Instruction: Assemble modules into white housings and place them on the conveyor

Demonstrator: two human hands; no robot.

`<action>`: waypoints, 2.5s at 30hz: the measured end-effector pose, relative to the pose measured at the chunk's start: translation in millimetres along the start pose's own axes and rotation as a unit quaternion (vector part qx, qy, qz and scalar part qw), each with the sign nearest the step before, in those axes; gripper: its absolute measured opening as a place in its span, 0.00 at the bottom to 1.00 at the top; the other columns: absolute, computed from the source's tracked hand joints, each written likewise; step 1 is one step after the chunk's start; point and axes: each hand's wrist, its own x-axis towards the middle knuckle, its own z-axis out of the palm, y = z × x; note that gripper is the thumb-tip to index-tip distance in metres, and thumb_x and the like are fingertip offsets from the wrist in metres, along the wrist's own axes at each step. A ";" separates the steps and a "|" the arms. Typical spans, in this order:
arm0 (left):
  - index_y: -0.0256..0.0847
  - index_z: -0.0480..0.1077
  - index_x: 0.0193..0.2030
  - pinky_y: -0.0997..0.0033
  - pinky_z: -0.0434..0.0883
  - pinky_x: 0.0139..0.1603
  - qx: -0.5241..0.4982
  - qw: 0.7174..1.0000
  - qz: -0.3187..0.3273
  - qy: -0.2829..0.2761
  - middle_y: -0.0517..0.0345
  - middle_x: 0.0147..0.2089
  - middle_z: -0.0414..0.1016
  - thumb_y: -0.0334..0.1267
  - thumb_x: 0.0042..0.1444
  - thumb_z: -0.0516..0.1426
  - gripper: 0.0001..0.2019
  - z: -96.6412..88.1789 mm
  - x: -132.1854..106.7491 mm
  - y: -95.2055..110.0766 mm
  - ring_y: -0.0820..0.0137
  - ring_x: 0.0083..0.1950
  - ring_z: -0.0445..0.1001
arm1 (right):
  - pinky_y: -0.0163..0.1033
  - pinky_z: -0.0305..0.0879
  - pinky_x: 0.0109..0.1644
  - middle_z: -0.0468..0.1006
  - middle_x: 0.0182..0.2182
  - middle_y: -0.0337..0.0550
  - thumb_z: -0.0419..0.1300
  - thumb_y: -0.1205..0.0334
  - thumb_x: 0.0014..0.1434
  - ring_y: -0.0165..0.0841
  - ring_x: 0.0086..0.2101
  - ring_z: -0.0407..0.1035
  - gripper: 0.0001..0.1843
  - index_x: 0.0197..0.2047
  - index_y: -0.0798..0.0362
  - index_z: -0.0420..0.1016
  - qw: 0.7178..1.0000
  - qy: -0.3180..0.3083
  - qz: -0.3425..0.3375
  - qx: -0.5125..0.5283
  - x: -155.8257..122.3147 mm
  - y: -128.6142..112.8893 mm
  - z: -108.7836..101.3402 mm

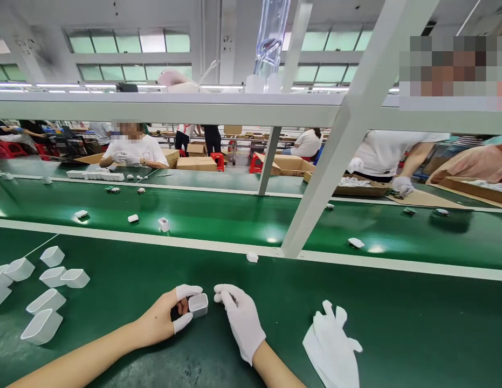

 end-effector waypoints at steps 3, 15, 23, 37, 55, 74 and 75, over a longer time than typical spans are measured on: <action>0.47 0.63 0.59 0.72 0.67 0.37 0.003 1.000 -0.010 -0.004 0.63 0.32 0.65 0.29 0.52 0.56 0.26 1.5 -0.2 -2.4 0.73 0.32 0.65 | 0.44 0.68 0.46 0.81 0.32 0.45 0.56 0.53 0.56 0.39 0.37 0.74 0.14 0.36 0.52 0.80 1.000 -0.024 -0.007 -0.009 -6.1 -0.6 5.2; 0.48 0.66 0.55 0.75 0.61 0.35 -0.007 0.998 -0.036 -0.054 0.64 0.34 0.66 0.34 0.44 0.65 0.29 -5.3 4.0 7.9 0.72 0.32 0.61 | 0.46 0.70 0.50 0.83 0.40 0.47 0.59 0.57 0.53 0.41 0.42 0.75 0.11 0.37 0.51 0.80 0.995 -0.096 0.003 0.004 -13.6 -11.3 8.1; 0.46 0.69 0.49 0.76 0.58 0.33 -0.037 0.995 -0.067 -0.060 0.67 0.32 0.62 0.31 0.42 0.65 0.24 -4.2 5.3 9.3 0.74 0.30 0.58 | 0.46 0.69 0.51 0.82 0.40 0.47 0.57 0.60 0.54 0.41 0.43 0.75 0.11 0.38 0.51 0.80 0.994 -0.102 -0.014 -0.020 -15.8 -16.6 8.6; 0.44 0.65 0.42 0.72 0.63 0.37 -0.012 0.997 -0.077 -0.006 0.62 0.37 0.65 0.31 0.42 0.65 0.19 -3.8 3.5 10.1 0.70 0.35 0.63 | 0.47 0.69 0.51 0.82 0.41 0.46 0.56 0.62 0.54 0.39 0.43 0.75 0.14 0.43 0.51 0.78 0.997 -0.077 -0.011 -0.027 -20.9 -14.3 13.4; 0.43 0.63 0.46 0.63 0.67 0.49 -0.012 0.991 -0.053 0.122 0.57 0.45 0.68 0.28 0.47 0.62 0.20 -4.0 5.5 -3.2 0.64 0.47 0.68 | 0.48 0.69 0.52 0.81 0.40 0.46 0.54 0.61 0.56 0.38 0.41 0.74 0.20 0.52 0.51 0.72 0.992 -0.100 -0.024 -0.074 -21.9 -8.8 16.1; 0.44 0.62 0.58 0.58 0.66 0.58 -0.048 0.992 -0.056 0.103 0.52 0.56 0.69 0.30 0.50 0.60 0.27 -1.7 4.8 -4.9 0.62 0.55 0.69 | 0.39 0.71 0.48 0.82 0.40 0.43 0.51 0.63 0.61 0.35 0.41 0.75 0.16 0.45 0.48 0.78 0.944 -0.058 -0.121 -0.301 7.9 -9.8 16.0; 0.44 0.62 0.58 0.58 0.66 0.58 -0.051 0.992 -0.058 0.100 0.52 0.56 0.69 0.31 0.50 0.60 0.27 -1.8 5.2 -4.9 0.62 0.55 0.69 | 0.40 0.69 0.50 0.82 0.41 0.43 0.51 0.64 0.60 0.35 0.41 0.75 0.16 0.45 0.48 0.78 0.932 -0.054 -0.126 -0.336 22.4 -13.0 14.2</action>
